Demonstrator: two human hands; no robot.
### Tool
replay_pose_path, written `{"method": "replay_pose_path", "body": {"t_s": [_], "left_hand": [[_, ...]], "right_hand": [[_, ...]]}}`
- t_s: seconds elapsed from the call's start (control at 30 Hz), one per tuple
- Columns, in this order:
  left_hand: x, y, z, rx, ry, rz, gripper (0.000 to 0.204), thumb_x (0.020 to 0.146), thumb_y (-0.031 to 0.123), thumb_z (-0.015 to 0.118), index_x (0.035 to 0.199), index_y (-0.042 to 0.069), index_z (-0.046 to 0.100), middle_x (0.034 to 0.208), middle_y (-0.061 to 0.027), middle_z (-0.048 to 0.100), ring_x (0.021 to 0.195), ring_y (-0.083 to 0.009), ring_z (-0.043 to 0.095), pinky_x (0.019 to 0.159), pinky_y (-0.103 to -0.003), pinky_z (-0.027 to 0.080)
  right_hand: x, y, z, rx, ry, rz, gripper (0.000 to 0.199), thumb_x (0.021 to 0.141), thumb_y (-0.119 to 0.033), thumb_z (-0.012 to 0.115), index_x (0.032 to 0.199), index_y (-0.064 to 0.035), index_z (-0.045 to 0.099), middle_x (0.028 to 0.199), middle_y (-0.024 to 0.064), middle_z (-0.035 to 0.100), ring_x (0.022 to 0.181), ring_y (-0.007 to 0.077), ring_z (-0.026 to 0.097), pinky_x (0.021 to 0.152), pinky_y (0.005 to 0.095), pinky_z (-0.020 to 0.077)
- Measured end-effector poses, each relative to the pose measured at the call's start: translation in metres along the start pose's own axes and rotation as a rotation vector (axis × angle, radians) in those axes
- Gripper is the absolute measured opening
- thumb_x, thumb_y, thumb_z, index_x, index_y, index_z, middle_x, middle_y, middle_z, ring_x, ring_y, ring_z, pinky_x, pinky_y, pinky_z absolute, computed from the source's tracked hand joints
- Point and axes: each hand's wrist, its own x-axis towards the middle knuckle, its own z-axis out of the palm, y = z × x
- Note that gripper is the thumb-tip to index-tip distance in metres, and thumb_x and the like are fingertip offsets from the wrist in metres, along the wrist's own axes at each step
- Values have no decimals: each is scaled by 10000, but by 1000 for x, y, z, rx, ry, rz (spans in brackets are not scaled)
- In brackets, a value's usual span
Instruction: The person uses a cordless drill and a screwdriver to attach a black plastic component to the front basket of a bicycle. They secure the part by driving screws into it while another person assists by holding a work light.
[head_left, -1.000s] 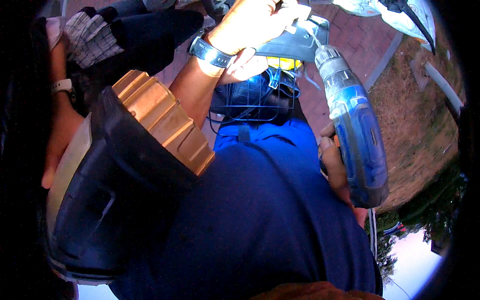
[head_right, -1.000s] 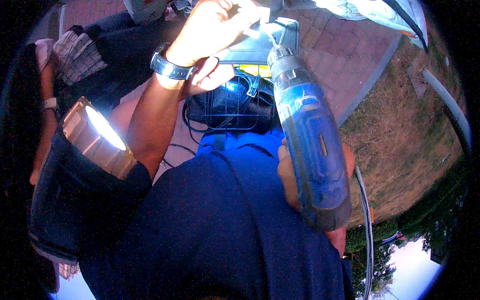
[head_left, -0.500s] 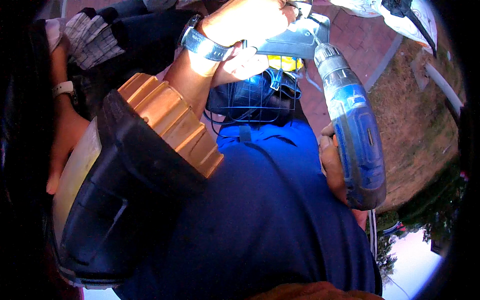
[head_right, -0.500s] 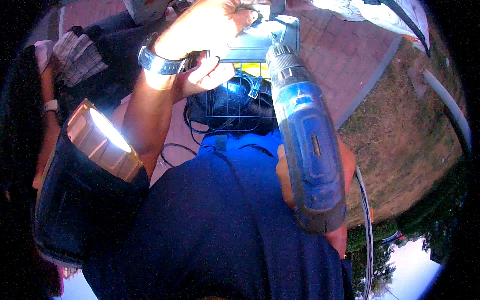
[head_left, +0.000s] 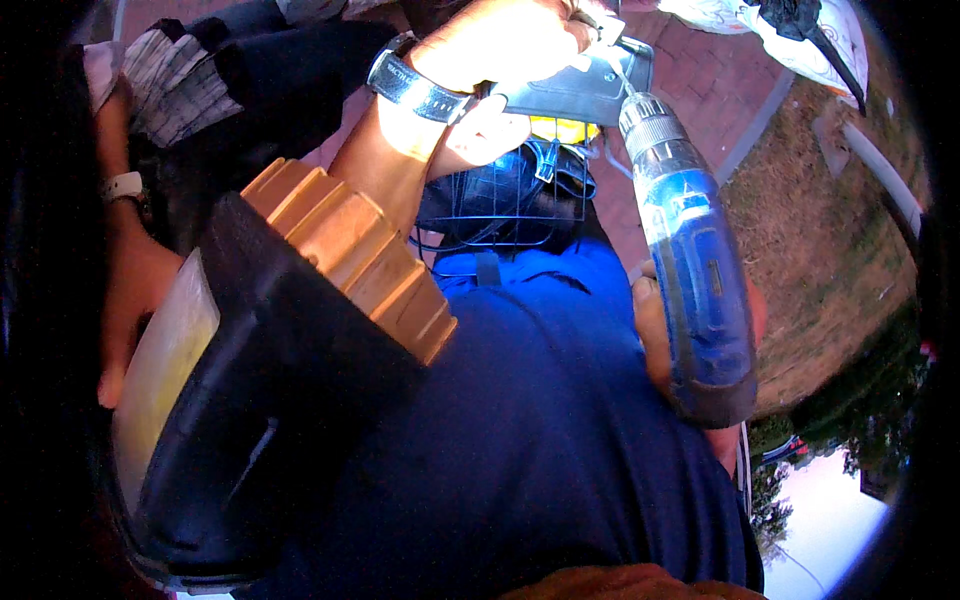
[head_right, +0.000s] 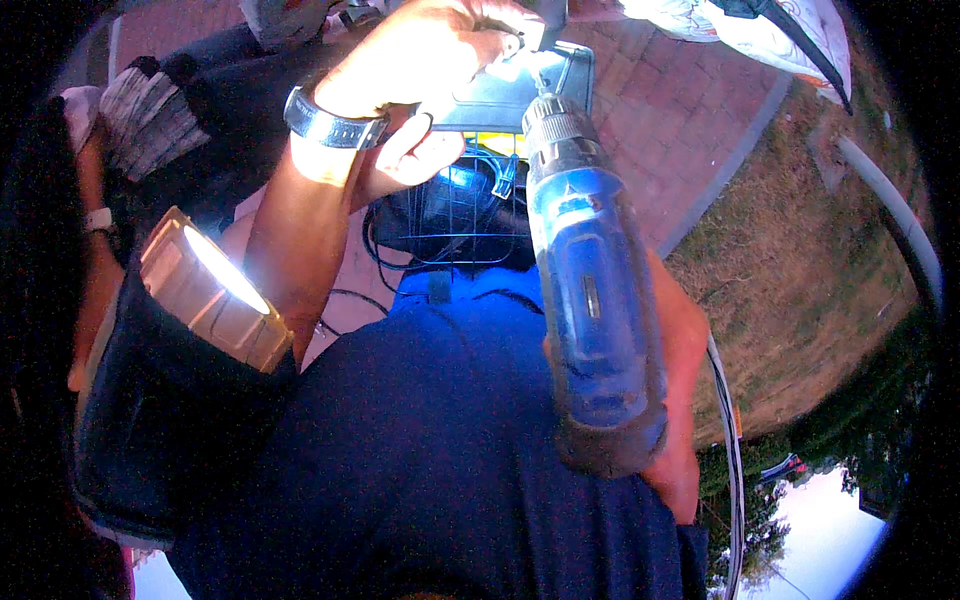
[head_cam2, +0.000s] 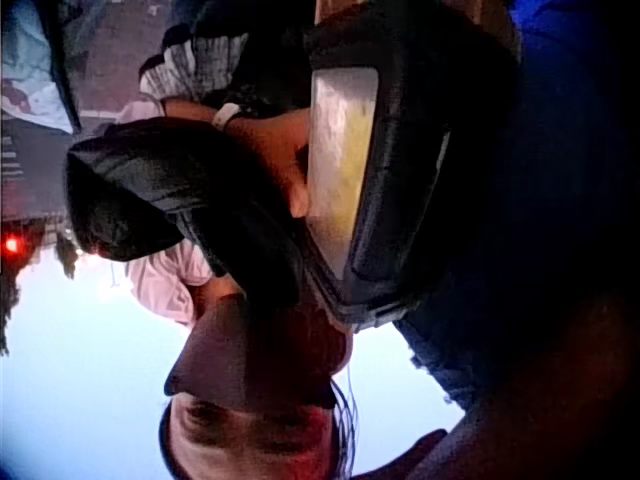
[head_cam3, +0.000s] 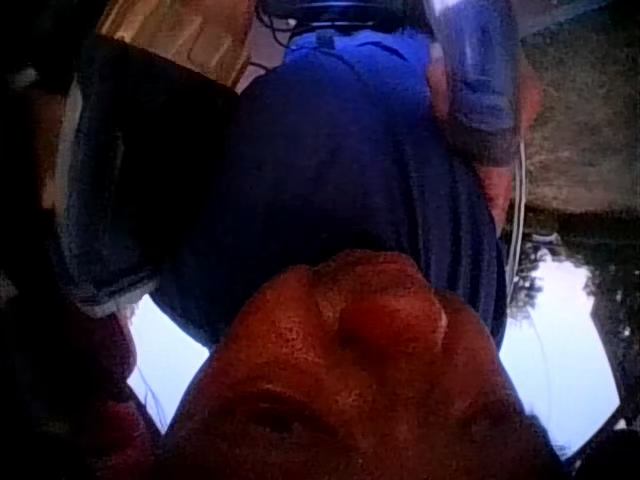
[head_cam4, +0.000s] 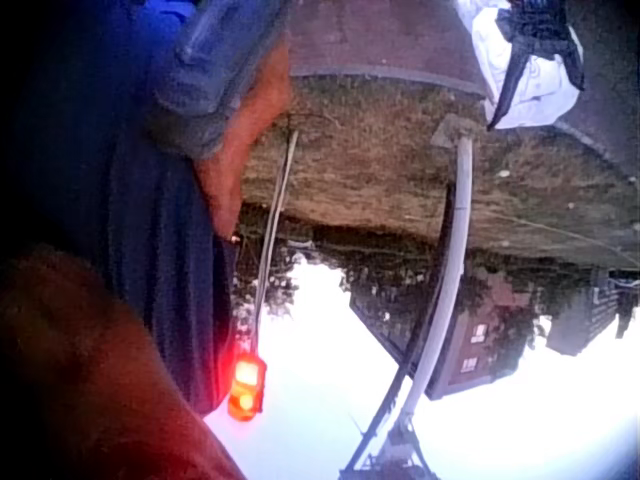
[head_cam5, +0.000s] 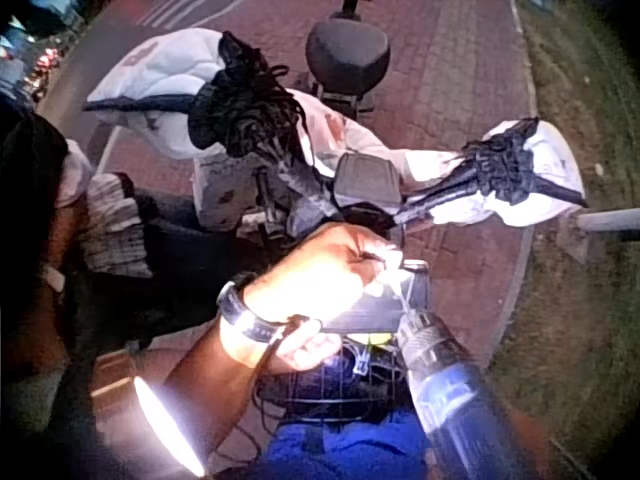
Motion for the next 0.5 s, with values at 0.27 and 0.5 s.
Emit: {"method": "replay_pose_path", "body": {"t_s": [0.27,0.5], "left_hand": [[-8,-12,-7,-381,-55,-266,177,974,72,556,836,3,641,757,-6,615,696,-100,528,633,-302,455],[-4,-18,-13,45,-19,-21,229,996,124,560,842,-21,650,785,-95,686,699,-174,625,660,-336,501]], "right_hand": [[2,1,-2,-4,-7,1,174,855,-1,719,1019,-33,670,897,62,677,806,147,657,714,299,537],[1,3,-4,-13,-2,-7,176,875,-6,696,1047,-27,663,928,68,679,831,149,660,731,295,539]]}}
